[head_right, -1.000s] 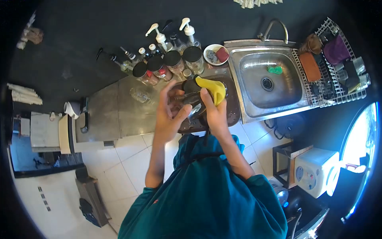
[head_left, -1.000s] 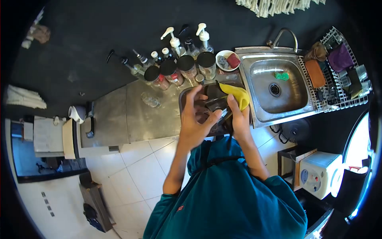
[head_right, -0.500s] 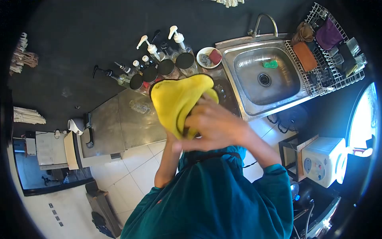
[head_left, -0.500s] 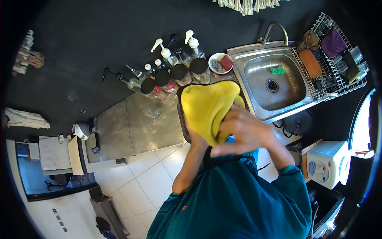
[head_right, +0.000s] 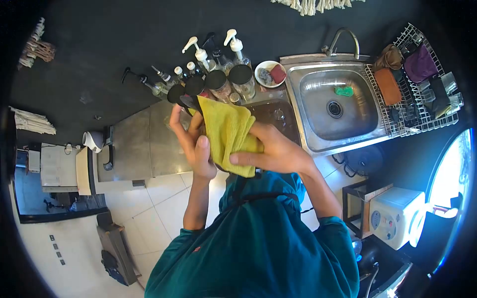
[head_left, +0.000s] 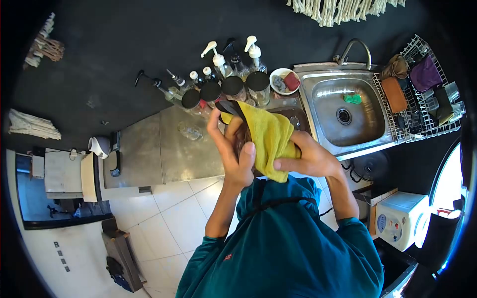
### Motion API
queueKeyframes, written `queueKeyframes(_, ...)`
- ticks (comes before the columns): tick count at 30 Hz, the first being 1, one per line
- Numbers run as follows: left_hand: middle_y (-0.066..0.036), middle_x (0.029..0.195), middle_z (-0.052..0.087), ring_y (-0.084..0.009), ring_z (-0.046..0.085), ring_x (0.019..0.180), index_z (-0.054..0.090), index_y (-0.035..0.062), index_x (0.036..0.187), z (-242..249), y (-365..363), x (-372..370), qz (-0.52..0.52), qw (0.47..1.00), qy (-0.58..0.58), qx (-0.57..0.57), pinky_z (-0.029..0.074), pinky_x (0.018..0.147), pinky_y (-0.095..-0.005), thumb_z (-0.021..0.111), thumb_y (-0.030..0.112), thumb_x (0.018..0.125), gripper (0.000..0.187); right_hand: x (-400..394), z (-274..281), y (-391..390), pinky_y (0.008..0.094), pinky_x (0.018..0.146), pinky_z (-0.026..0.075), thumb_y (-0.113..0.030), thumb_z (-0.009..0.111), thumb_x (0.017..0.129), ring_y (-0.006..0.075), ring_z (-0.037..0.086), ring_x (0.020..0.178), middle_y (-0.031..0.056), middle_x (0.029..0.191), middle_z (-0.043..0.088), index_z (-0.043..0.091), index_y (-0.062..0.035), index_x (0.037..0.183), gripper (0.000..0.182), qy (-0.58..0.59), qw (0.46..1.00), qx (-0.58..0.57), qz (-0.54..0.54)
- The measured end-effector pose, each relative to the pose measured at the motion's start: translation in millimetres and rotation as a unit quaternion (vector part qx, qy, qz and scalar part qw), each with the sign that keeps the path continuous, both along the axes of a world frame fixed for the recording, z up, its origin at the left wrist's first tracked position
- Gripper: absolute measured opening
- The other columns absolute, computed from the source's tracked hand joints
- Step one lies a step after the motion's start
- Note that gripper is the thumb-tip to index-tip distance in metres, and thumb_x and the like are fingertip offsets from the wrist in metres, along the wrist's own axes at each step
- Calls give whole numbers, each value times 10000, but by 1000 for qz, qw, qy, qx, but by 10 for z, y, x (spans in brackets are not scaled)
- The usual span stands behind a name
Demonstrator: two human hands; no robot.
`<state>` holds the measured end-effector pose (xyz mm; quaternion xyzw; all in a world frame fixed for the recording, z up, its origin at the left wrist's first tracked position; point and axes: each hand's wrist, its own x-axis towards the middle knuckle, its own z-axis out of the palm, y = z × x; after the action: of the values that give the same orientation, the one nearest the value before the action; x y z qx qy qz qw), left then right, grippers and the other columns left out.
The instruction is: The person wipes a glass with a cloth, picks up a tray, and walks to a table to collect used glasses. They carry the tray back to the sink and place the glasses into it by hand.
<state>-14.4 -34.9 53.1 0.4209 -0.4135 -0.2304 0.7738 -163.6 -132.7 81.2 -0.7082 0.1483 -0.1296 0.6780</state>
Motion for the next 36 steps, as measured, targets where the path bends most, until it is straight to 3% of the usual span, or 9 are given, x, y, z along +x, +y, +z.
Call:
queueKeyframes(3, -189, 1162, 515, -196, 546, 954, 78, 46, 1437, 322, 93, 41, -60, 979, -71, 179, 420, 858, -297, 599, 166, 829, 809, -18, -25, -39, 321, 836, 478, -212, 773, 756, 181, 584, 973, 135, 1055, 606, 495, 49, 1195, 582, -5, 999, 7, 41)
queueKeyframes(8, -181, 958, 605, -263, 571, 855, 6, -127, 1411, 419, 17, -38, -9, 934, -333, 128, 451, 820, -324, 681, 238, 736, 1022, -22, -170, 79, 317, 817, 495, -200, 821, 680, 186, 593, 956, 128, 1047, 589, 443, 32, 1226, 704, -30, 993, 79, 86)
queueKeyframes(9, -158, 894, 619, -285, 567, 830, 9, -173, 1389, 464, 24, -61, -10, 922, -365, 133, 454, 799, -343, 695, 269, 708, 1063, 2, -341, 166, 306, 796, 498, -191, 825, 667, 164, 604, 916, 85, 979, 601, 510, 4, 1157, 614, -107, 992, 60, 11)
queueKeyframes(16, -121, 893, 625, -273, 569, 837, -84, -92, 1425, 421, -39, -10, -165, 907, -386, -45, 451, 793, -351, 703, 211, 674, 1130, -141, -697, 225, 300, 770, 505, -226, 844, 641, 153, 623, 843, 25, 951, 659, 638, -70, 1016, 455, -101, 993, 50, -24)
queueKeyframes(22, -113, 905, 603, -246, 536, 873, -139, -56, 1429, 523, -15, -49, -255, 907, -335, 5, 401, 882, -335, 660, 145, 690, 1107, -41, -780, 209, 308, 777, 505, -242, 846, 638, 168, 624, 852, 31, 976, 661, 638, -78, 1028, 472, -45, 994, 102, 19)
queueKeyframes(28, -107, 901, 575, -175, 538, 853, -88, 33, 1465, 239, -65, 87, -125, 920, -333, 166, 422, 810, -288, 609, 89, 697, 1038, -28, -768, 173, 339, 831, 488, -259, 840, 645, 189, 614, 915, 39, 999, 659, 640, -95, 1039, 472, -15, 998, 54, 19)
queueKeyframes(30, -101, 906, 567, -185, 542, 857, -15, 3, 1464, 326, -28, -91, -86, 927, -318, 181, 420, 833, -301, 607, 67, 698, 989, -56, -985, 213, 361, 883, 460, -268, 834, 652, 187, 597, 966, 46, 1052, 648, 627, -92, 1057, 488, -123, 981, -90, -117)
queueKeyframes(32, -102, 903, 562, -202, 544, 851, 59, -38, 1447, 395, 20, -268, 97, 859, -451, 224, 409, 870, -329, 611, 50, 689, 942, -182, -1159, 246, 369, 916, 436, -278, 838, 642, 199, 578, 1015, 62, 1127, 611, 585, -82, 1133, 586, -106, 983, -116, -98)
queueKeyframes(36, -133, 920, 545, -226, 536, 898, 129, -75, 1413, 399, 23, -300, 110, 913, -350, 179, 382, 918, -349, 612, 37, 675, 889, -188, -1171, 306, 367, 938, 422, -257, 840, 642, 203, 559, 1051, 65, 1165, 589, 564, -81, 1169, 620, -118, 982, -106, -102)
